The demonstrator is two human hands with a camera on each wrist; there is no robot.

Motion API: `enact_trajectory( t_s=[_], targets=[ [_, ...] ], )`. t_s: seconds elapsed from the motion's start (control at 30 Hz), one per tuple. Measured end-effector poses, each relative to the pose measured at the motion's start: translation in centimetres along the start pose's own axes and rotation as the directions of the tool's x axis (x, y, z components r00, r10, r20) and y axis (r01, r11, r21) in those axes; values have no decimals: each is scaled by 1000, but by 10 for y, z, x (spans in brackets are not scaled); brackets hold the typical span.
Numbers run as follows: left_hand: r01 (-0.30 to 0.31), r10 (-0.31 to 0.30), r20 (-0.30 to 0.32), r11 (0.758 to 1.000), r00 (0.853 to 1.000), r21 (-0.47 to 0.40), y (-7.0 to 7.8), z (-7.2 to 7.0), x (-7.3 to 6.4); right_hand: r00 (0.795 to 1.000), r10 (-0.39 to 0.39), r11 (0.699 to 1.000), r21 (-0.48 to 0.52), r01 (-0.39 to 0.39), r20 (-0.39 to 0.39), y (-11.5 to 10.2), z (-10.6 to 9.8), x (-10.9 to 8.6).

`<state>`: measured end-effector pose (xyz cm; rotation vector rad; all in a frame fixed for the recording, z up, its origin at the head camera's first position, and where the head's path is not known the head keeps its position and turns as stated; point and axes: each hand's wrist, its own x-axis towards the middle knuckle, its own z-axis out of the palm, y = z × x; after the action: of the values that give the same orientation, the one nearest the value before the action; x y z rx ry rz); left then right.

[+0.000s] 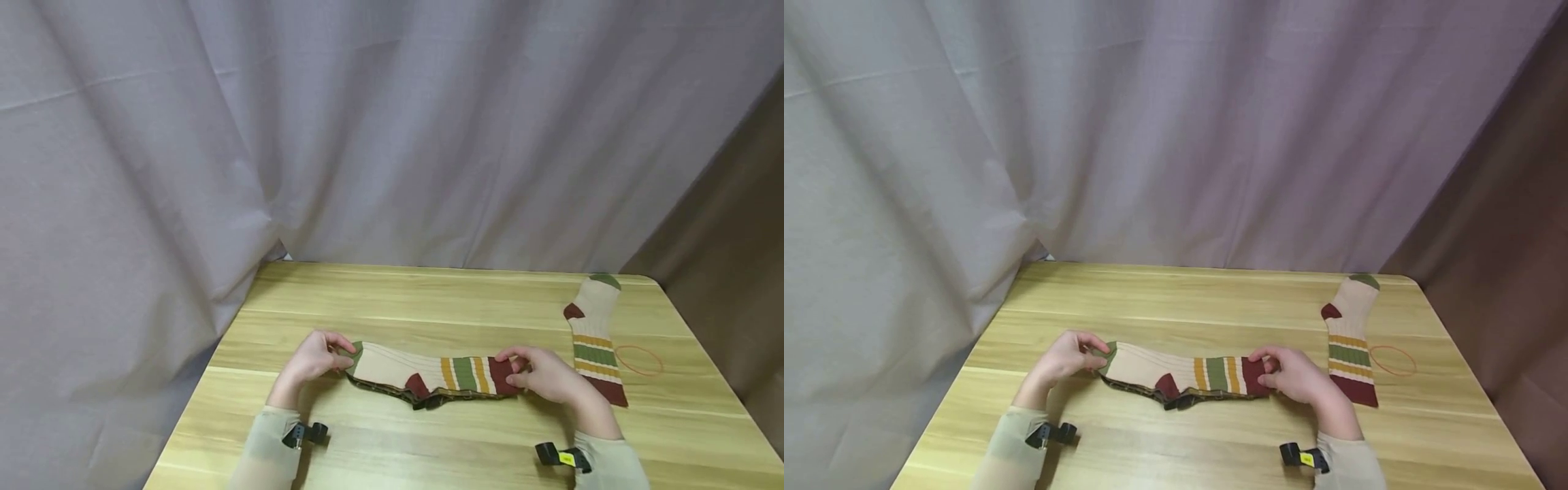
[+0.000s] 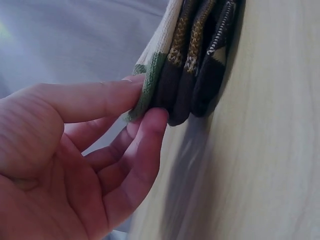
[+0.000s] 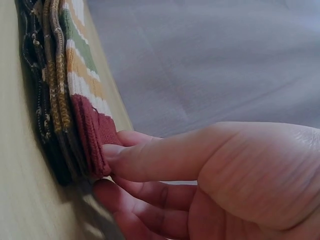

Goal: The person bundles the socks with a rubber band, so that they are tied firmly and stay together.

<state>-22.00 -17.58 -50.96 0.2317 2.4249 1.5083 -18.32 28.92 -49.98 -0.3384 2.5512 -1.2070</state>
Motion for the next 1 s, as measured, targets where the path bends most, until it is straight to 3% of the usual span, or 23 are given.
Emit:
enact_trajectory(
  t_s=[0.47, 0.73, 0.87, 1.0],
  targets=[
    [80, -80, 7, 997, 997, -8, -3, 5, 0, 1000, 22, 1000, -5, -22, -7, 0, 1, 0],
    [37, -37, 17, 999, 999, -22, -6, 1, -1, 1000, 12, 1000, -2, -13, -8, 3, -1, -1],
    [2, -2, -30, 1000, 1000, -18, -5, -2, -1, 996, -22, 1000, -24, 20, -90, 3, -9, -2],
    [-20, 19, -68, 999, 997, -26, -1, -4, -1, 976, -10, 999, -38, 2, -220, 10, -21, -2]
  ],
)
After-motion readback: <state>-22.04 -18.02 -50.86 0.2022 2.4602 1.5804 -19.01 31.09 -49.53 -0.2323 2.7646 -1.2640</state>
